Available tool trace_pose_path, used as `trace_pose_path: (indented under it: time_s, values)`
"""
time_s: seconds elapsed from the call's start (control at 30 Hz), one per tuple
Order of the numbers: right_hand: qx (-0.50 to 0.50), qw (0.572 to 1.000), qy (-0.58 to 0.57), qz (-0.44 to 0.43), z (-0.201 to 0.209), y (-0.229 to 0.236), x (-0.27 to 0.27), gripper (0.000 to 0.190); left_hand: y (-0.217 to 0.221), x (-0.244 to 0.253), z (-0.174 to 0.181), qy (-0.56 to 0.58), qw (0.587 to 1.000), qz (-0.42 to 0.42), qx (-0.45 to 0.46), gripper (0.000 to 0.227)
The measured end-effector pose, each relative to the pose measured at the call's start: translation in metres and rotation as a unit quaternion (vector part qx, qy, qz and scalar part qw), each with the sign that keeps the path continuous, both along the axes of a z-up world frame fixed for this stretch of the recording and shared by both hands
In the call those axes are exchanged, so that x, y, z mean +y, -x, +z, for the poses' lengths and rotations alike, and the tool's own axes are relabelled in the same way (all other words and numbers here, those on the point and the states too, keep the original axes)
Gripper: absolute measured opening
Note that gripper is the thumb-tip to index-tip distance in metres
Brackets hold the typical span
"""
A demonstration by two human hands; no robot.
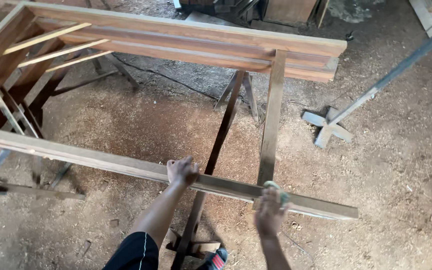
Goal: The person sands the surface of a large wooden frame using a small piece of sandpaper held by hand.
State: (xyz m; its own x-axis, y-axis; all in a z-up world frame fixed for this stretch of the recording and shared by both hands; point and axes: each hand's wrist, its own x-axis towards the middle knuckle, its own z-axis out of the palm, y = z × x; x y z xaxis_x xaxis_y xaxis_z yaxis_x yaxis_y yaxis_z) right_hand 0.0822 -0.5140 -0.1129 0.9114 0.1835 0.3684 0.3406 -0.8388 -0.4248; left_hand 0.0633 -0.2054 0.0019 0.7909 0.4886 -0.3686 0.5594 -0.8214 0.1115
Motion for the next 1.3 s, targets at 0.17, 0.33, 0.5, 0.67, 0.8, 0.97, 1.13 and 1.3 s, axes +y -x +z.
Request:
trace_pose_path:
  time_s: [0.17,0.33,0.5,0.67,0.8,0.97,1.13,1.3]
  values:
    - [-0.086,0.982,0.032,0.162,0.026,0.011,0.038,0.030,-0.001,0.005,-0.009,0.012,1.000,0.004,0.022,0.037]
    - [0.008,0.987,0.026,0.157,0.041,-0.021,-0.019,0.025,-0.001,0.003,0.001,0.032,0.999,0.014,0.036,0.036]
    - [0.012,0.989,0.107,0.100,0.044,-0.021,0.011,0.032,-0.002,0.004,0.003,0.033,0.999,0.011,0.006,0.035]
    - [-0.010,0.959,0.167,0.228,0.032,-0.010,0.072,0.037,-0.004,0.007,-0.004,0.032,0.999,-0.009,0.043,0.040]
    - [-0.066,0.950,0.137,0.274,0.012,-0.032,0.026,0.035,-0.008,0.007,-0.005,0.021,0.998,-0.022,0.046,0.048]
    - [0.006,0.938,0.001,0.346,-0.021,-0.077,-0.083,0.063,-0.004,0.003,0.008,0.037,0.999,-0.007,0.032,0.046]
    - [0.035,0.935,0.303,0.181,-0.011,-0.064,-0.135,0.052,-0.005,-0.002,0.001,0.022,0.999,0.010,0.022,0.044]
    - [-0.102,0.944,0.075,0.305,0.009,-0.054,-0.092,0.041,-0.001,0.001,-0.010,0.000,0.999,0.031,-0.035,0.037]
